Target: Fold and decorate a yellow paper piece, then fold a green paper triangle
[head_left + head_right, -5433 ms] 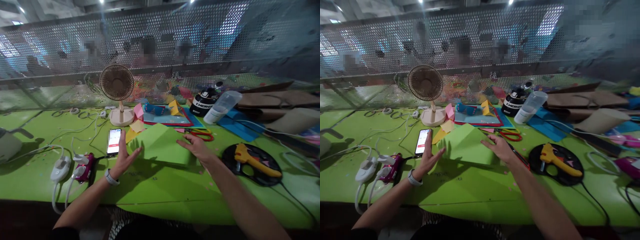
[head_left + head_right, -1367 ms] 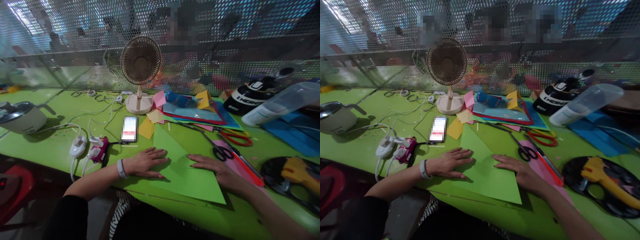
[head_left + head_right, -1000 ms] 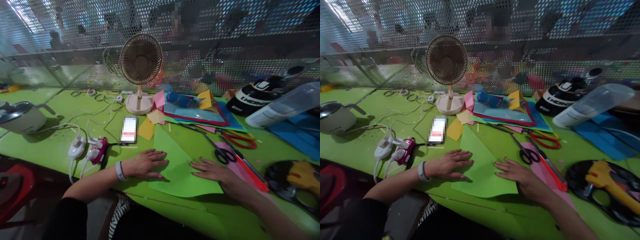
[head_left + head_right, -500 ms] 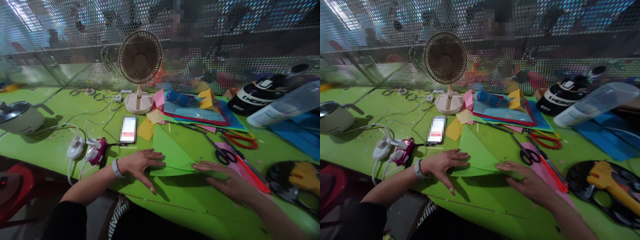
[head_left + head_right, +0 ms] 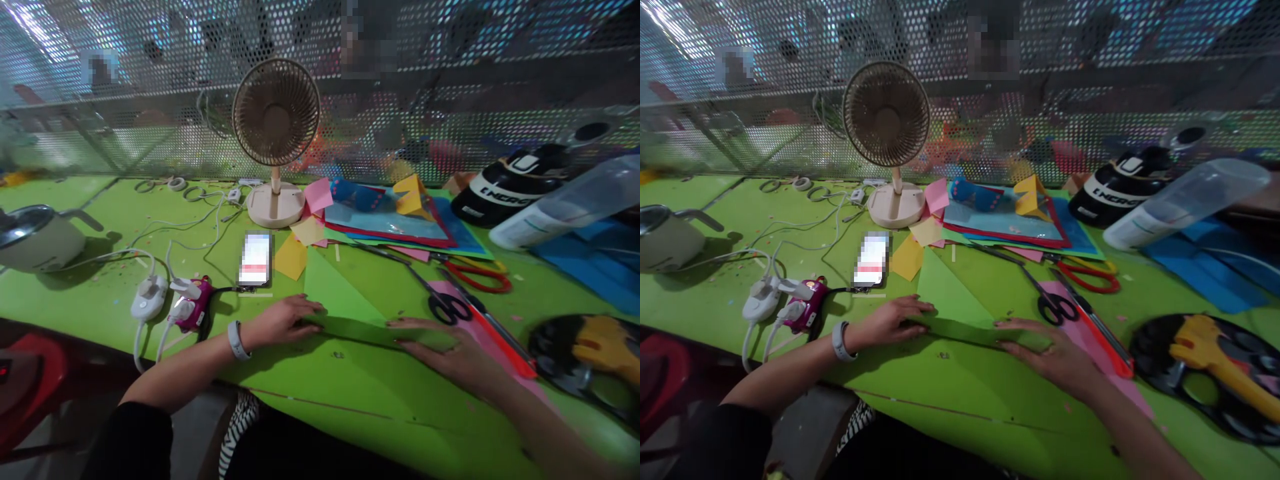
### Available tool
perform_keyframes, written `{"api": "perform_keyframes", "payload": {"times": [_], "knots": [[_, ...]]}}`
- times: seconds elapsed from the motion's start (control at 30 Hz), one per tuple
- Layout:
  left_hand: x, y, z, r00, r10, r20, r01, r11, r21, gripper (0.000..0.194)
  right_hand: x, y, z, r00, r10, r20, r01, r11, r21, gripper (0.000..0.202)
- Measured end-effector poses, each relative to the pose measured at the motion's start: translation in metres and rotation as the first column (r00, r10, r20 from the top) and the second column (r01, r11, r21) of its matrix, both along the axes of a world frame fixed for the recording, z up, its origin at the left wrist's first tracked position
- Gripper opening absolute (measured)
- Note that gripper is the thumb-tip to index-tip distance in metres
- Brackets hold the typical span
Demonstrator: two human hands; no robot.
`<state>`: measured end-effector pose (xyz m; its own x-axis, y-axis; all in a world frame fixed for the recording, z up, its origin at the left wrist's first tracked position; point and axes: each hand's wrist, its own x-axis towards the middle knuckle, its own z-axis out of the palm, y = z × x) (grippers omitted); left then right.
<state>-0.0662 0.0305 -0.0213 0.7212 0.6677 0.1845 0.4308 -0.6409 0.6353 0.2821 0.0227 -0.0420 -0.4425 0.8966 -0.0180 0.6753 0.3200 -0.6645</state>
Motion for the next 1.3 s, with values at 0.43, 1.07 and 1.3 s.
{"api": "perform_keyframes", "payload": {"times": [0.43, 1.07, 1.3], "knots": [[-0.004, 0.001, 0.009, 0.996, -0.090, -0.009, 0.089, 0.995, -0.040, 0.022, 0.002, 0.004, 0.009, 0.941, 0.337, -0.034, -0.339, 0.935, -0.103, 0.028], [0.009, -0.003, -0.008, 0.954, 0.267, -0.136, -0.248, 0.958, 0.142, 0.036, 0.000, 0.007, -0.016, 0.950, -0.253, 0.184, 0.253, 0.967, 0.021, 0.059], [0.015, -0.016, -0.003, 0.949, 0.076, -0.306, 0.106, 0.836, 0.538, 0.048, -0.004, 0.008, -0.022, 0.948, -0.257, 0.187, 0.241, 0.965, 0.105, 0.061]]}}
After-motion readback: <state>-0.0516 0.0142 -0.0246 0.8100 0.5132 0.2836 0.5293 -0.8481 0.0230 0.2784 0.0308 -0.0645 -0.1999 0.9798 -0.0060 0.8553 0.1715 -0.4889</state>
